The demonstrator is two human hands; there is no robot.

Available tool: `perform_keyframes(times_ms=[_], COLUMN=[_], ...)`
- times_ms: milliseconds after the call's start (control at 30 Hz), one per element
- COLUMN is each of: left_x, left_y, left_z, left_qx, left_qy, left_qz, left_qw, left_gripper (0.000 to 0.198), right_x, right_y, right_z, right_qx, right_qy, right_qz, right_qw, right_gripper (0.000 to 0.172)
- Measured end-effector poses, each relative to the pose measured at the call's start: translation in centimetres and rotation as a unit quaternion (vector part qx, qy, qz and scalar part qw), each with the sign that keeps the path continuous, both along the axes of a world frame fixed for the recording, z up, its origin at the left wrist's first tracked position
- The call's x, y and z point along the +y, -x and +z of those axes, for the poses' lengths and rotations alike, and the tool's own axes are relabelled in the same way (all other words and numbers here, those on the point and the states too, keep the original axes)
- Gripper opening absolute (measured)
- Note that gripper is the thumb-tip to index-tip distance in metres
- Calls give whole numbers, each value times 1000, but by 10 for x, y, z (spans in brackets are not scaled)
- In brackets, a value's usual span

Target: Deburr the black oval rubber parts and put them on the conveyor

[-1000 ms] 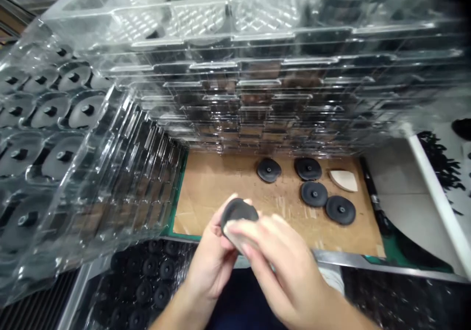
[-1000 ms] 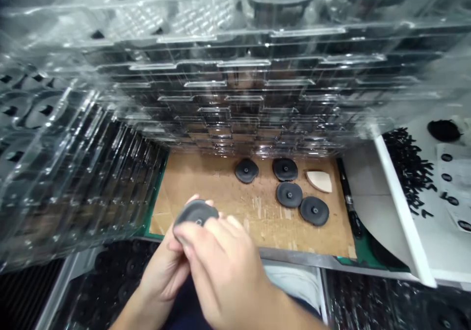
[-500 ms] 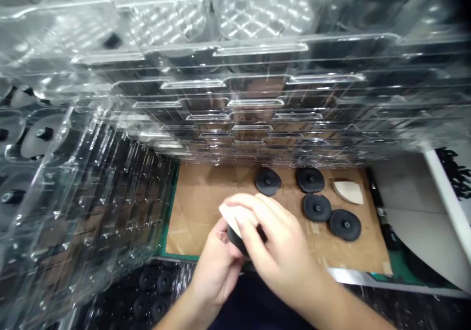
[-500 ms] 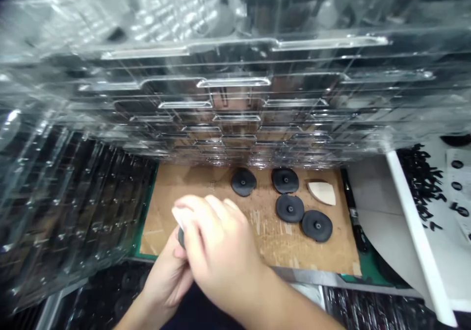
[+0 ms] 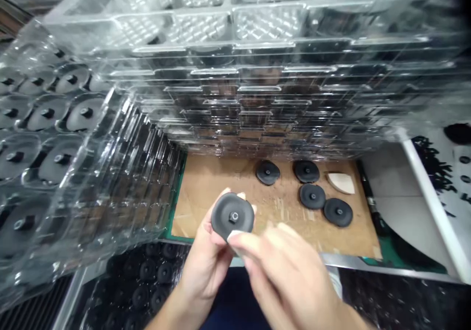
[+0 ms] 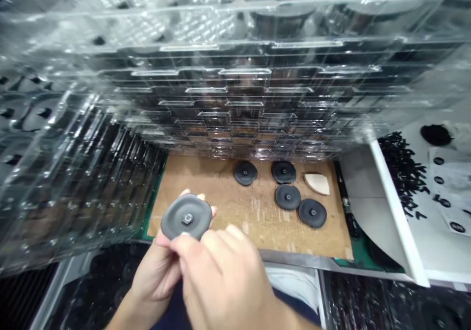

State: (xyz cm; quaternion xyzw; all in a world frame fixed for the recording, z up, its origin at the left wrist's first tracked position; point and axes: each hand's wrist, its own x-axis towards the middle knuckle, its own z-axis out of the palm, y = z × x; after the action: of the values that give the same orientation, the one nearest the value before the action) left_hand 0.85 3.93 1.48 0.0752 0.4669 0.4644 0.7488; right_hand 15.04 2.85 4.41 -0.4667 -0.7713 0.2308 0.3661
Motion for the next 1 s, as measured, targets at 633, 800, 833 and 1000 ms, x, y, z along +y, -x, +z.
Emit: perform_keyframes(times_ms=[633,800,833,1000], left_x=[-29,-31,-32,-36], left_y=[12,5,4,7], left_z=[-9,-8,-8,-9], left_qx=[-33,-28,-27,-31], left_qy=[-34,-40,-41,-14], left_qz=[61,42,36,-15], left_qw=[997,998,998,999], left_gripper=[63,64,62,57], right_x=[-33,-20,-17,-18], right_y=[-10,-5,-1,19], right_z=[-112,-55,-39,7], right_qx=[1,48,71,85], right_qy=[150,143,117,43], right_qz=[-57,-101,-105,-4], right_qw=[987,983,985,995], right_gripper=[25,22,23,23])
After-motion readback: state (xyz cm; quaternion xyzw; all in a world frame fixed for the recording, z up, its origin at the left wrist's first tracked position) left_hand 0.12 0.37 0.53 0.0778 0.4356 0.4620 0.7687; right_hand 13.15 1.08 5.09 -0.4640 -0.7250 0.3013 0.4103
